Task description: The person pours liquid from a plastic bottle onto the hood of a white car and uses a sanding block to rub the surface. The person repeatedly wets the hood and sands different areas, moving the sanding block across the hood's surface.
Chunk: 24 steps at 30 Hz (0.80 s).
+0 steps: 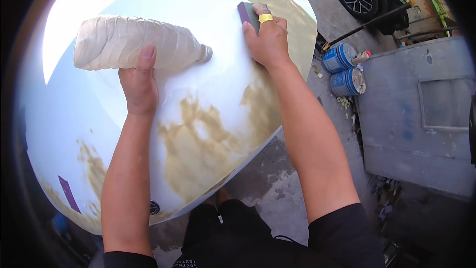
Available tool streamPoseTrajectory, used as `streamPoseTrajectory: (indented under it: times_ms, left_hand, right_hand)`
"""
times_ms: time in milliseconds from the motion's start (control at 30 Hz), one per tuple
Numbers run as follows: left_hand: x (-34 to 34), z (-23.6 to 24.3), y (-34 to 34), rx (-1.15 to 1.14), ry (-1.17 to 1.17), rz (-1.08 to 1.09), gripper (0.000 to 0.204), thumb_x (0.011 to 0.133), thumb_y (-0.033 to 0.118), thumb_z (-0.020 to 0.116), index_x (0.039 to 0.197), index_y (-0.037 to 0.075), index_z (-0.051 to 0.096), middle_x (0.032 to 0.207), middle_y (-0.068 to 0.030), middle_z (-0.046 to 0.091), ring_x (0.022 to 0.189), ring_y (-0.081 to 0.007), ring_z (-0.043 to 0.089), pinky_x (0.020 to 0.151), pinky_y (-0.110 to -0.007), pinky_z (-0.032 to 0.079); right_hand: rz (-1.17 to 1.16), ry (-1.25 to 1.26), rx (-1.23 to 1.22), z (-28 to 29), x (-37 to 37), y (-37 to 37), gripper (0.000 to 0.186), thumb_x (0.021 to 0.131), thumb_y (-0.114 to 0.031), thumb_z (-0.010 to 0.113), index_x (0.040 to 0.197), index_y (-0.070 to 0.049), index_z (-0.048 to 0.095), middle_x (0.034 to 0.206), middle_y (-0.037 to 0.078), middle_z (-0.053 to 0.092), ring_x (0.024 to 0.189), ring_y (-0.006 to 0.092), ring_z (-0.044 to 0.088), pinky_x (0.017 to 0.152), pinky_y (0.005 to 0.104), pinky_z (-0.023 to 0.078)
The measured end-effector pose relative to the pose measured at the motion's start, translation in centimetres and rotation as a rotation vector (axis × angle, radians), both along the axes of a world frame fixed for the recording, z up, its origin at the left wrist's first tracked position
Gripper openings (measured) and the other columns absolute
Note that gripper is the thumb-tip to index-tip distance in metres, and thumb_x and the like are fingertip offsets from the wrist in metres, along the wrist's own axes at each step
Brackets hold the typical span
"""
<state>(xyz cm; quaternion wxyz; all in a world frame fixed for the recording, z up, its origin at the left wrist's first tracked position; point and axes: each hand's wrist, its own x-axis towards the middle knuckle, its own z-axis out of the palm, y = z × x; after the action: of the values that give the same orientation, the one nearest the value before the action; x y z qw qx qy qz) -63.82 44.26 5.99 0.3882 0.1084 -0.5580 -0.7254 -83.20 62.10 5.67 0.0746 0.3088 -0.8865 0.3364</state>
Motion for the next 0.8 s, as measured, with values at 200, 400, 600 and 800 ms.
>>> streamPoseTrajectory:
  times_ms: [200, 400, 600, 800]
  left_hand:
    - [0.8, -0.4, -0.9, 0.015, -0.003, 0.039, 0.053, 0.095, 0.030, 0.062, 0.135, 0.001, 0.046, 0.131, -0.0083, 0.053, 0.121, -0.0197, 0.049, 0.107, -0.036, 0.037]
    - [0.8, -0.6, -0.9, 0.006, -0.015, 0.027, 0.053, 0.097, 0.033, 0.059, 0.137, 0.002, 0.044, 0.132, -0.0089, 0.053, 0.123, -0.0217, 0.050, 0.108, -0.039, 0.038]
    - [-0.2, -0.1, -0.2, 0.001, -0.009, -0.010, 0.058, 0.095, 0.034, 0.064, 0.137, -0.002, 0.046, 0.133, -0.0093, 0.052, 0.123, -0.0203, 0.048, 0.108, -0.035, 0.035]
    - [0.9, -0.6, -1.4, -0.055, -0.039, 0.023, 0.059, 0.096, 0.035, 0.062, 0.139, -0.002, 0.044, 0.135, -0.0100, 0.051, 0.125, -0.0209, 0.048, 0.109, -0.036, 0.035]
  right_hand:
    - [0.175, 0.172, -0.019, -2.5, 11.0, 3.5, 0.052, 0.083, -0.018, 0.069, 0.132, -0.006, 0.055, 0.142, 0.015, 0.053, 0.122, 0.0415, 0.045, 0.103, 0.0488, 0.038]
    - [0.231, 0.179, -0.046, -2.7, 12.4, 4.1, 0.058, 0.081, -0.014, 0.071, 0.135, -0.005, 0.052, 0.141, 0.015, 0.054, 0.118, 0.0422, 0.047, 0.104, 0.0501, 0.036]
    - [-0.123, -0.090, 0.108, 1.1, -0.4, -0.5, 0.062, 0.090, -0.023, 0.062, 0.144, -0.001, 0.040, 0.120, 0.026, 0.060, 0.124, 0.0405, 0.041, 0.102, 0.0467, 0.038]
    - [0.156, 0.112, -0.022, -2.9, 17.9, 6.9, 0.068, 0.081, -0.012, 0.070, 0.143, -0.004, 0.043, 0.141, 0.019, 0.052, 0.120, 0.0437, 0.047, 0.106, 0.0504, 0.034]
